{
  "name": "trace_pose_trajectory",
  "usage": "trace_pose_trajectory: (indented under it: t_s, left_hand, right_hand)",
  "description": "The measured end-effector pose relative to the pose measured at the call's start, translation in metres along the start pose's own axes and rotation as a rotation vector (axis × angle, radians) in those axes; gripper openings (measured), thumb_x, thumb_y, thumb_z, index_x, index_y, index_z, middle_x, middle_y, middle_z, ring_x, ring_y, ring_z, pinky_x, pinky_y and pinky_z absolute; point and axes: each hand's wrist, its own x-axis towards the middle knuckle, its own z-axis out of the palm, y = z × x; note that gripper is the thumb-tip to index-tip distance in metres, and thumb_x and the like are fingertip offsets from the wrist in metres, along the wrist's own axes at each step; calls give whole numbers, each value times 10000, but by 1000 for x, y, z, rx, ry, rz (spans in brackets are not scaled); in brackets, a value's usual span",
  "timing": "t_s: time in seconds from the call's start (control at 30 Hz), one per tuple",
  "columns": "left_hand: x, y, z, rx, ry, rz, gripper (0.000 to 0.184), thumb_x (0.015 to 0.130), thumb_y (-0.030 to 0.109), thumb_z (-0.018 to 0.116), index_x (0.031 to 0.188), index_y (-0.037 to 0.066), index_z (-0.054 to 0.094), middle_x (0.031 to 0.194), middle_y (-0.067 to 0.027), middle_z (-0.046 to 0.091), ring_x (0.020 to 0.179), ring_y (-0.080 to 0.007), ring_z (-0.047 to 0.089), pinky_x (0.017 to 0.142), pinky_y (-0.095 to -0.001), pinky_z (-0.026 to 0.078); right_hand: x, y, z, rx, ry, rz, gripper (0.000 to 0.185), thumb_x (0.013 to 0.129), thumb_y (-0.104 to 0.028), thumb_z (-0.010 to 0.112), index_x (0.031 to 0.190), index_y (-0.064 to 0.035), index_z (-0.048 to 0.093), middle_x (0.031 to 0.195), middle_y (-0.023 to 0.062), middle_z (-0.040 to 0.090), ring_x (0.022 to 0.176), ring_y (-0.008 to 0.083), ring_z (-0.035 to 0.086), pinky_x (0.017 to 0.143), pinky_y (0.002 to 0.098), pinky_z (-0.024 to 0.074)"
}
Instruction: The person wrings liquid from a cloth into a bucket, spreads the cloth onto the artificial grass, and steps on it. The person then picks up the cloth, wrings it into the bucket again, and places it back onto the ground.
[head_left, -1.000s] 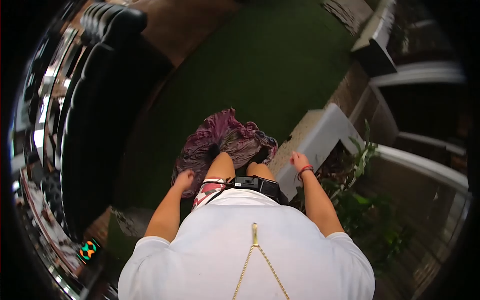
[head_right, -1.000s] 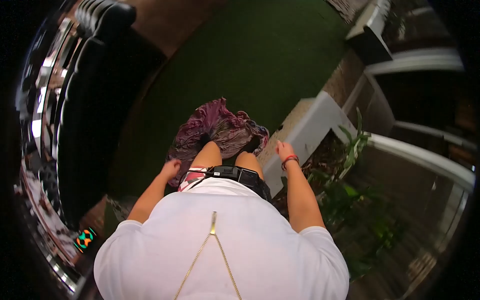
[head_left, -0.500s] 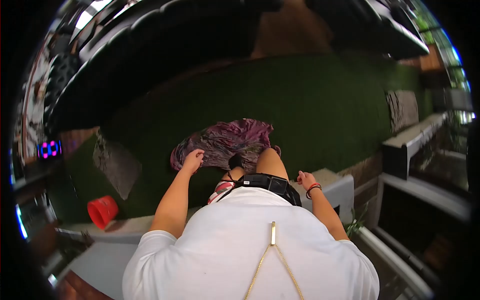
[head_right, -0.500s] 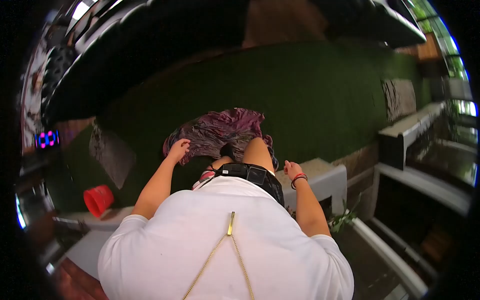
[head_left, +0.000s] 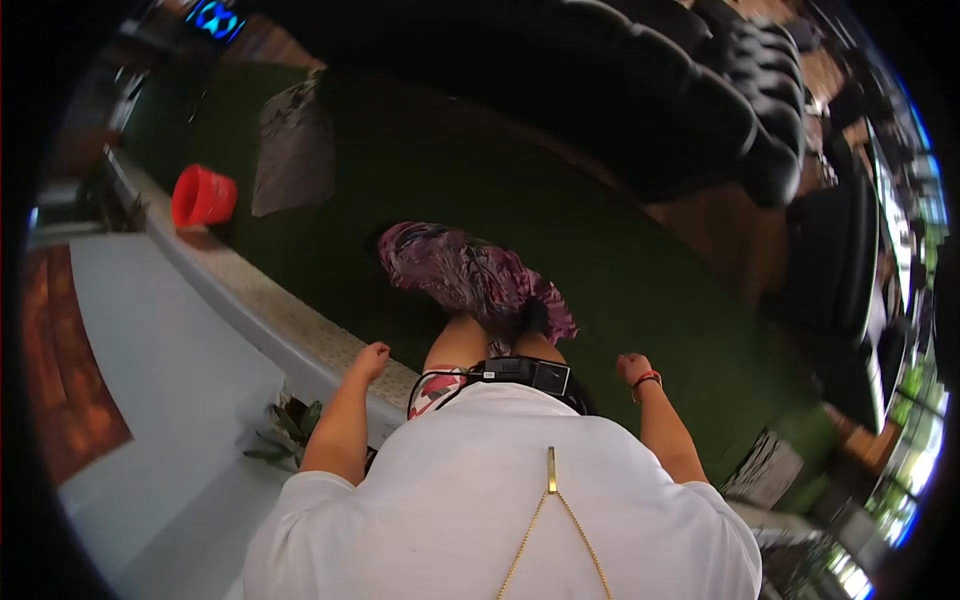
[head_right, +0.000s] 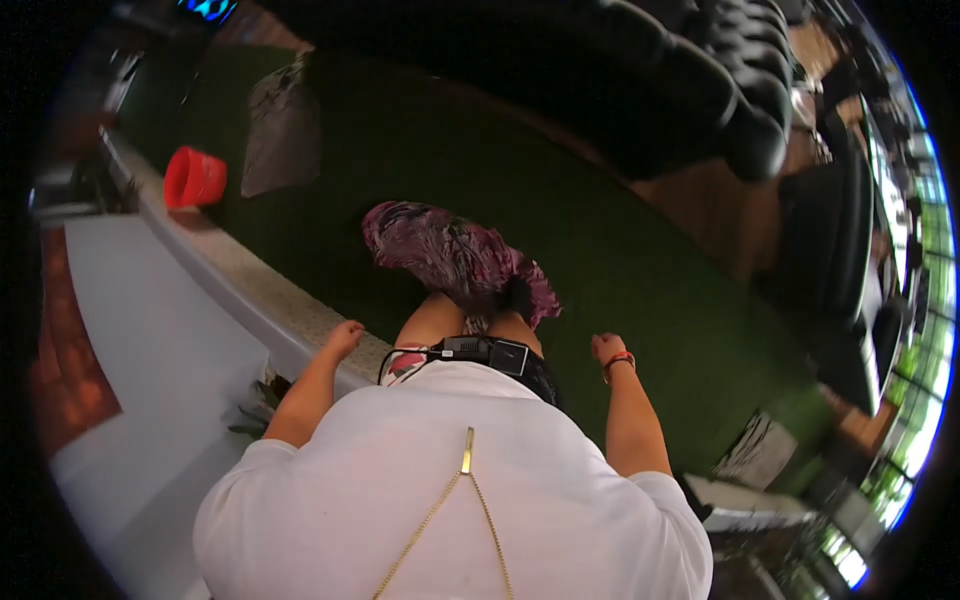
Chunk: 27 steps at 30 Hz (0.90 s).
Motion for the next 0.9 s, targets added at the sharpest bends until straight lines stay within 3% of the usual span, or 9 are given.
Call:
trace_pose_trajectory:
  t_s: [0.07, 0.13, 0.33, 0.4, 0.5, 0.57, 0.7, 0.77, 0.9]
  left_hand:
    - [-25, -11, 7, -199, -75, -238, 225, 769, 179, 523, 941, 53, 593, 825, -120, 615, 678, -220, 599, 626, -329, 470]
    - [-43, -28, 21, -268, -75, -262, 230, 770, 190, 523, 942, 58, 597, 829, -124, 614, 715, -231, 601, 654, -332, 468]
    - [-31, -83, 44, -247, 14, -103, 235, 783, 182, 496, 951, 51, 594, 857, -122, 612, 743, -236, 595, 691, -337, 463]
    - [-14, -96, 25, -303, 129, -111, 230, 789, 175, 485, 951, 50, 591, 852, -124, 609, 757, -222, 594, 688, -325, 463]
    - [-20, -88, -32, -659, 170, -343, 226, 796, 160, 486, 968, 46, 579, 821, -119, 603, 734, -193, 588, 655, -302, 461]
    - [-25, -98, -53, -630, 226, -331, 225, 811, 169, 480, 973, 41, 569, 805, -107, 597, 703, -178, 578, 628, -289, 455]
    - [-35, -102, -68, -705, 358, -433, 225, 835, 197, 475, 960, 33, 564, 769, -83, 592, 626, -173, 554, 587, -289, 441]
    - [-25, -119, -40, -838, 365, -501, 227, 839, 213, 477, 946, 34, 567, 747, -87, 589, 632, -174, 553, 589, -288, 440]
    - [-26, -104, 2, -837, 303, -624, 245, 832, 238, 502, 922, 22, 573, 731, -100, 588, 658, -190, 556, 609, -313, 444]
  right_hand:
    - [6, -49, -12, -57, -66, -70, 284, 795, -258, 498, 661, -24, 589, 610, 60, 585, 559, 158, 551, 556, 288, 441]
    - [-10, -106, -15, -250, -117, -102, 266, 790, -236, 500, 665, -15, 583, 618, 63, 588, 564, 153, 553, 553, 281, 441]
    - [50, -206, 41, -288, -106, -267, 287, 804, -246, 493, 701, 9, 577, 640, 87, 589, 603, 160, 573, 572, 274, 455]
    - [52, -257, 65, -259, -207, -319, 311, 824, -264, 481, 717, 12, 578, 664, 91, 594, 624, 166, 581, 591, 277, 458]
    - [40, -312, 94, -262, -297, -356, 339, 826, -294, 480, 746, 19, 585, 706, 99, 608, 652, 174, 589, 627, 291, 454]
    - [37, -346, 100, -299, -334, -375, 342, 830, -299, 482, 754, 18, 586, 718, 100, 610, 660, 176, 591, 642, 295, 453]
    - [49, -388, 99, -399, -378, -371, 316, 828, -277, 497, 743, 14, 586, 715, 97, 610, 660, 170, 588, 637, 296, 454]
    - [75, -398, 92, -344, -453, -279, 269, 803, -243, 534, 725, 9, 589, 707, 92, 611, 642, 168, 579, 613, 298, 447]
    - [150, -414, 79, -627, -377, -223, 242, 787, -225, 556, 691, -5, 590, 687, 80, 608, 620, 176, 571, 589, 291, 439]
